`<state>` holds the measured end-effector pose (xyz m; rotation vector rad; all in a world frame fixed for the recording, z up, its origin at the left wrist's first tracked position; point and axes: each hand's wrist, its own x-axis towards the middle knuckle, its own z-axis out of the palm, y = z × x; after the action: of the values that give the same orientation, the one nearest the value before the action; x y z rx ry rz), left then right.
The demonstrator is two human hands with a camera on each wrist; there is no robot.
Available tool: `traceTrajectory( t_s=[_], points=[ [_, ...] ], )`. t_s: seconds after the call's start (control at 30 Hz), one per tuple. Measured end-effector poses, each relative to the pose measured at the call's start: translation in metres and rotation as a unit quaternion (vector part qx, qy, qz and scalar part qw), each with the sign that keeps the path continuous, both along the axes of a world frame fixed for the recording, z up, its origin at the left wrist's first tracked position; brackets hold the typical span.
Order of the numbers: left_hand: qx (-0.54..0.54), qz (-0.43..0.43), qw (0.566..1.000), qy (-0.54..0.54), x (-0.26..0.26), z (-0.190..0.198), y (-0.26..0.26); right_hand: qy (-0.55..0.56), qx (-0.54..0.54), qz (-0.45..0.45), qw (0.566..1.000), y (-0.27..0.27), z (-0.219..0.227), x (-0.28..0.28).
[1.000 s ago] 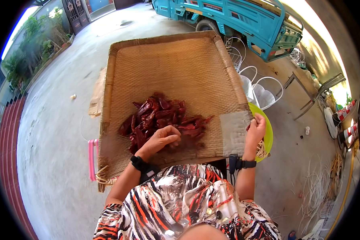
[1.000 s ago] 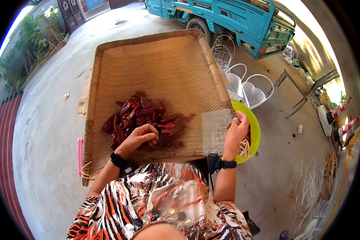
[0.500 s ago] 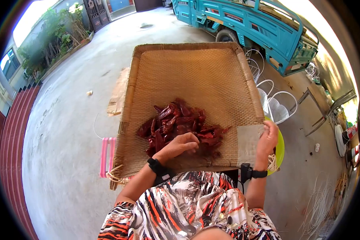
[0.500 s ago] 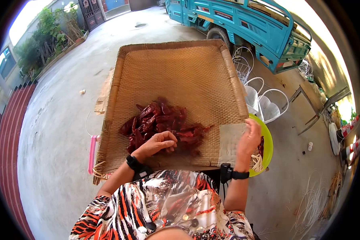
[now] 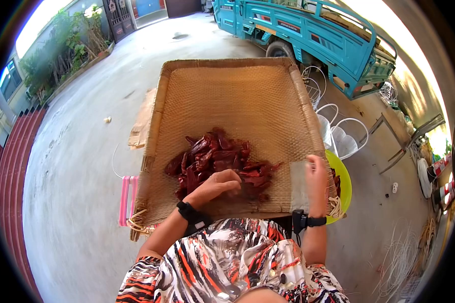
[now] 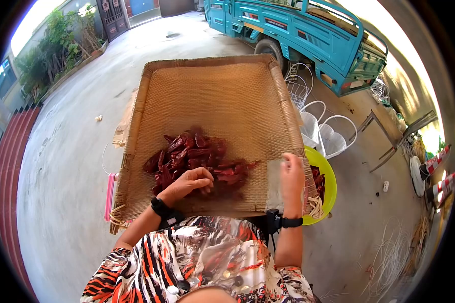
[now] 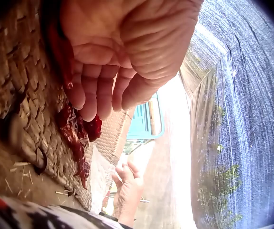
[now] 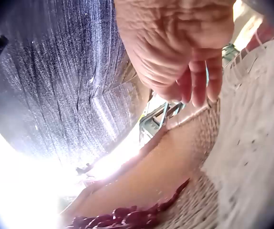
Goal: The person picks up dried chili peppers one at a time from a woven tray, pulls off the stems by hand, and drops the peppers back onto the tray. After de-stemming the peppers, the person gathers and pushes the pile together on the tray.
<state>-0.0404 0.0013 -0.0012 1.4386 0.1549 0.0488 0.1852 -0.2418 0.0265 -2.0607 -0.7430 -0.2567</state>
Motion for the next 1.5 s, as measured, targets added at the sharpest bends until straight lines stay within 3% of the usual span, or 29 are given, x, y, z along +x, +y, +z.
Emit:
traceTrajectory(
  t_s=[0.07, 0.17, 0.27, 0.47, 0.57, 0.67, 0.8, 1.0, 1.1, 1.2, 1.27, 1.43, 1.5],
  points=[
    [0.0, -0.003, 1.0, -0.002, 0.001, -0.005, 0.001, 0.091, -0.079, 0.109, 0.987, 0.021, 0.012, -0.021],
    [-0.009, -0.002, 1.0, -0.004, 0.003, -0.007, 0.002, -0.119, -0.126, 0.14, 0.975, 0.042, -0.02, -0.019],
    [-0.016, 0.0, 1.0, -0.001, 0.002, -0.008, 0.002, -0.139, -0.206, 0.138, 0.959, 0.05, -0.028, -0.016],
    [-0.017, -0.007, 1.0, -0.003, 0.004, -0.011, 0.001, -0.125, -0.208, 0.151, 0.958, 0.049, -0.024, -0.015],
    [-0.003, -0.005, 1.0, 0.005, 0.002, -0.011, 0.001, -0.075, -0.134, 0.164, 0.974, 0.054, 0.005, -0.044],
    [-0.002, -0.005, 1.0, 0.01, 0.002, -0.008, 0.001, 0.053, -0.116, 0.257, 0.958, 0.064, 0.018, -0.072],
    [0.007, -0.018, 1.0, 0.002, 0.001, -0.005, 0.0, 0.074, -0.07, 0.399, 0.911, 0.078, 0.021, -0.091],
    [0.032, -0.036, 0.998, -0.034, 0.003, -0.015, 0.003, 0.143, -0.053, 0.389, 0.908, 0.075, 0.013, -0.088],
    [0.014, -0.021, 0.999, -0.021, 0.002, -0.006, 0.0, 0.065, -0.046, 0.346, 0.935, 0.066, 0.011, -0.081],
    [0.006, -0.002, 1.0, -0.006, 0.003, -0.01, 0.001, 0.018, 0.012, 0.209, 0.978, 0.046, 0.022, -0.059],
    [0.0, -0.01, 1.0, -0.004, 0.003, -0.014, 0.001, -0.011, 0.033, 0.072, 0.997, 0.026, 0.028, -0.037],
    [0.006, -0.019, 1.0, -0.002, 0.005, -0.016, 0.004, -0.063, 0.086, -0.135, 0.985, -0.049, 0.005, 0.035],
    [0.001, -0.018, 1.0, 0.003, 0.005, -0.019, 0.005, -0.168, -0.06, -0.229, 0.957, -0.068, -0.005, 0.041]
  ],
)
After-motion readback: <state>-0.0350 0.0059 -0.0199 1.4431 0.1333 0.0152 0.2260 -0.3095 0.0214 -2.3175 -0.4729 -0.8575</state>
